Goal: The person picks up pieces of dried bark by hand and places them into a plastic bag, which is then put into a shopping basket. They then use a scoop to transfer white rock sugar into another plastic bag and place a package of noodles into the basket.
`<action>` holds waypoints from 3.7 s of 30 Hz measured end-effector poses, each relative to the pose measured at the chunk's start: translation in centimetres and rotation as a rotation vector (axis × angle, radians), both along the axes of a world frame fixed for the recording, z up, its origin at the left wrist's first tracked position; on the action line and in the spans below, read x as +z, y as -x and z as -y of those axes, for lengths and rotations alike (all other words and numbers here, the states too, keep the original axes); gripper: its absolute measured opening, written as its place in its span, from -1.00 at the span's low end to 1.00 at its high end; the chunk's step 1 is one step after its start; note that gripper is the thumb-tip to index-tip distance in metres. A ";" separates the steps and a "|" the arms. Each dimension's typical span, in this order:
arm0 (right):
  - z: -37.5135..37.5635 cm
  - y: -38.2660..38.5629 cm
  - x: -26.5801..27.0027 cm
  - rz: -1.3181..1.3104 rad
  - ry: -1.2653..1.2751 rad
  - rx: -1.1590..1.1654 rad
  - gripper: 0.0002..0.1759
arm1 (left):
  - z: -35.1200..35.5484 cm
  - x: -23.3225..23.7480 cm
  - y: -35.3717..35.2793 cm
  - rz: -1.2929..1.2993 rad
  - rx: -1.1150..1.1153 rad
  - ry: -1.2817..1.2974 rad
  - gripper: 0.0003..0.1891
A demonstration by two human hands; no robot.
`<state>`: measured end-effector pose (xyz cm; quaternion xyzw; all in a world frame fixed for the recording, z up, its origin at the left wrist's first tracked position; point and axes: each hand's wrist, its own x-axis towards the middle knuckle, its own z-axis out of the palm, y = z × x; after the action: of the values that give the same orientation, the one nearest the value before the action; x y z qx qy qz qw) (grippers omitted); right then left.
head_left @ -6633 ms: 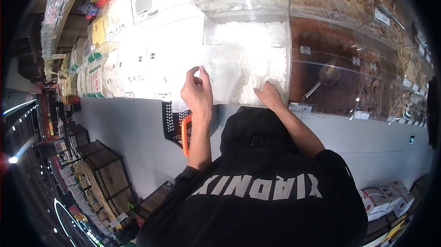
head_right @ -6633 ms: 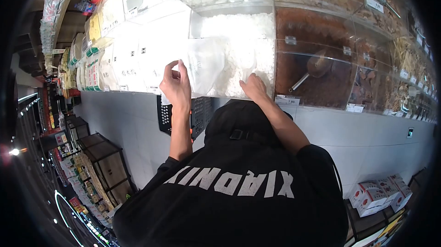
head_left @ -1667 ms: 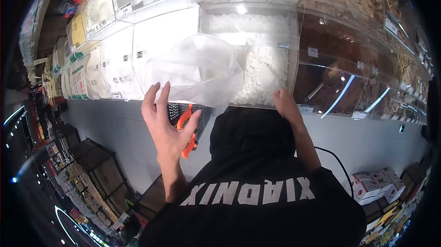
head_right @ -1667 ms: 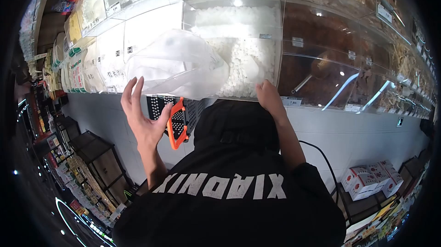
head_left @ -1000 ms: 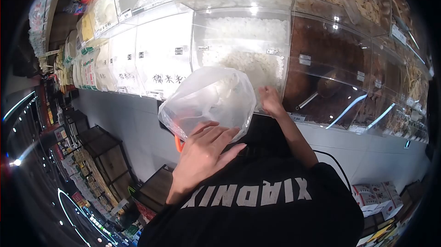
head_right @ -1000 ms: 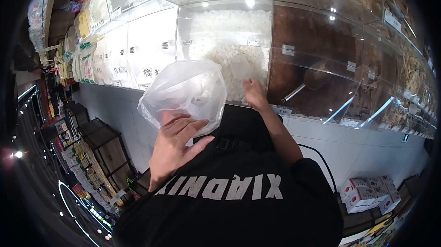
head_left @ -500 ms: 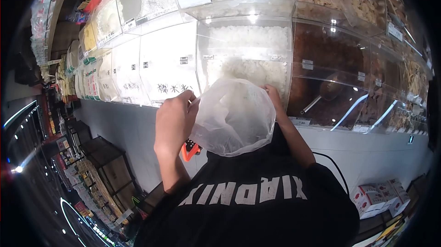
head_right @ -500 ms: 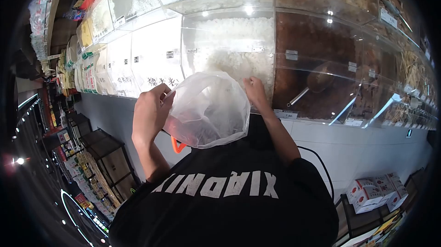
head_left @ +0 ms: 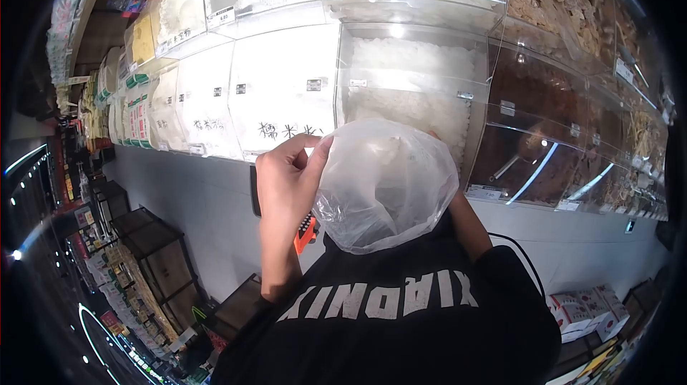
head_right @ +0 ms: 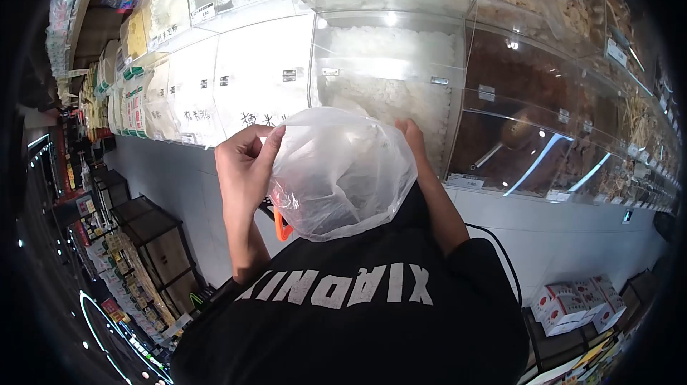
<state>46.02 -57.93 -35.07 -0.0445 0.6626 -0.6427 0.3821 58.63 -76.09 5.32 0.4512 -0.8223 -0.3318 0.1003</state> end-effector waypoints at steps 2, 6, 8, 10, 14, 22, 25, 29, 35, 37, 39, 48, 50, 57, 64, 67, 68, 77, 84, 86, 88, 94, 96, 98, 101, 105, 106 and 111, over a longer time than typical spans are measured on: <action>1.1 0.9 6.0 0.104 -0.109 0.014 -0.62 | 0.4 -0.4 -0.5 -0.021 -0.012 -0.018 -0.75; 0.2 1.8 7.0 -0.771 -0.070 0.278 -0.65 | 0.3 -1.1 -1.4 -0.087 -0.012 -0.023 -0.75; -0.5 1.3 6.9 -0.596 -0.094 0.235 -0.65 | 0.4 -1.4 -2.0 -0.118 -0.030 -0.042 -0.77; -0.9 0.8 8.0 -0.371 -0.143 0.176 -0.65 | 0.6 -1.9 -2.6 -0.143 -0.023 -0.072 -0.77; -2.4 -0.1 10.2 -0.257 -0.211 0.122 -0.65 | 1.4 -3.2 -3.1 -0.279 -0.005 -0.300 -0.80; -8.2 -2.1 16.1 -0.165 -0.272 0.076 -0.65 | 2.1 -4.6 -2.5 -0.490 -0.021 -0.562 -0.82; -10.1 -2.3 18.5 0.020 -0.268 0.092 -0.62 | 2.0 -4.6 -2.0 -0.518 -0.026 -0.597 -0.82; -10.8 -2.0 25.9 0.047 -0.277 0.073 -0.56 | 1.7 -4.7 -1.4 -0.546 0.014 -0.664 -0.81; -10.4 -1.7 32.4 -0.060 -0.222 0.065 -0.57 | 1.5 -5.4 -1.6 -0.589 -0.040 -0.710 -0.81; -9.8 -1.9 34.0 -0.038 -0.196 0.064 -0.58 | 1.2 -5.4 -1.6 -0.608 -0.041 -0.721 -0.81; -9.0 -2.3 35.7 -0.010 -0.163 0.066 -0.59 | 1.1 -5.3 -1.7 -0.580 -0.079 -0.730 -0.78; -7.1 -3.1 39.1 0.070 -0.149 0.461 -0.69 | 0.0 -5.6 -0.8 -0.624 0.019 -0.667 -0.78; -6.0 -3.1 40.1 0.100 -0.307 0.563 -0.69 | 0.0 -5.6 -0.8 -0.631 0.026 -0.665 -0.77; -3.0 -4.2 37.5 -0.345 -0.673 0.690 -0.62 | 0.1 -5.6 -1.4 -0.598 -0.041 -0.650 -0.78; -0.3 -4.3 36.5 -0.676 -0.906 0.735 -0.62 | -0.2 -5.8 -1.8 -0.607 -0.069 -0.629 -0.79; -0.6 -4.0 36.6 -0.750 -0.929 0.733 -0.63 | -0.2 -5.6 -1.9 -0.622 -0.058 -0.620 -0.79; -1.0 -3.9 36.5 -0.814 -0.931 0.720 -0.63 | -0.1 -5.6 -1.9 -0.627 -0.048 -0.621 -0.79; -8.0 -0.4 39.1 -0.455 -0.446 0.509 -0.69 | 0.9 -6.8 -2.8 -0.730 0.075 -0.635 -0.80; -11.5 0.9 32.9 0.046 -0.218 0.125 -0.72 | 2.7 -7.2 -4.8 -0.697 0.130 -0.582 -0.82; -10.7 0.4 30.4 0.132 -0.353 0.117 -0.70 | 2.9 -6.9 -5.6 -0.662 0.142 -0.536 -0.82; -10.5 -0.3 26.1 0.219 -0.373 0.187 -0.67 | 3.2 -7.4 -6.4 -0.648 0.163 -0.520 -0.82; -9.2 -2.7 17.3 0.210 -0.448 0.183 -0.64 | 3.0 -7.2 -6.6 -0.609 0.234 -0.429 -0.82; -8.1 -2.6 16.6 0.258 -0.450 0.146 -0.63 | 2.9 -7.1 -6.5 -0.594 0.250 -0.417 -0.82; -6.8 -2.3 15.7 0.310 -0.453 0.112 -0.62 | 2.9 -6.9 -6.4 -0.576 0.269 -0.404 -0.82; -4.5 -1.4 14.4 0.275 -0.446 0.066 -0.61 | 2.9 -6.7 -6.1 -0.520 0.241 -0.377 -0.82; -3.1 -0.9 10.4 -0.058 -0.458 0.072 -0.62 | 1.1 -4.7 -3.3 -0.449 0.211 0.107 -0.76; -3.5 -1.1 8.7 -0.140 -0.422 0.044 -0.62 | 0.7 -3.3 -2.3 -0.330 0.109 0.451 -0.72; -4.1 0.7 11.1 0.220 -0.313 0.048 -0.62 | -2.5 1.3 -1.3 -0.124 -0.698 0.213 -0.51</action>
<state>45.36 -53.83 -24.00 0.0704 0.7074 -0.5235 0.4697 59.90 -73.60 6.58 0.1097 -0.9490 -0.2853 0.0771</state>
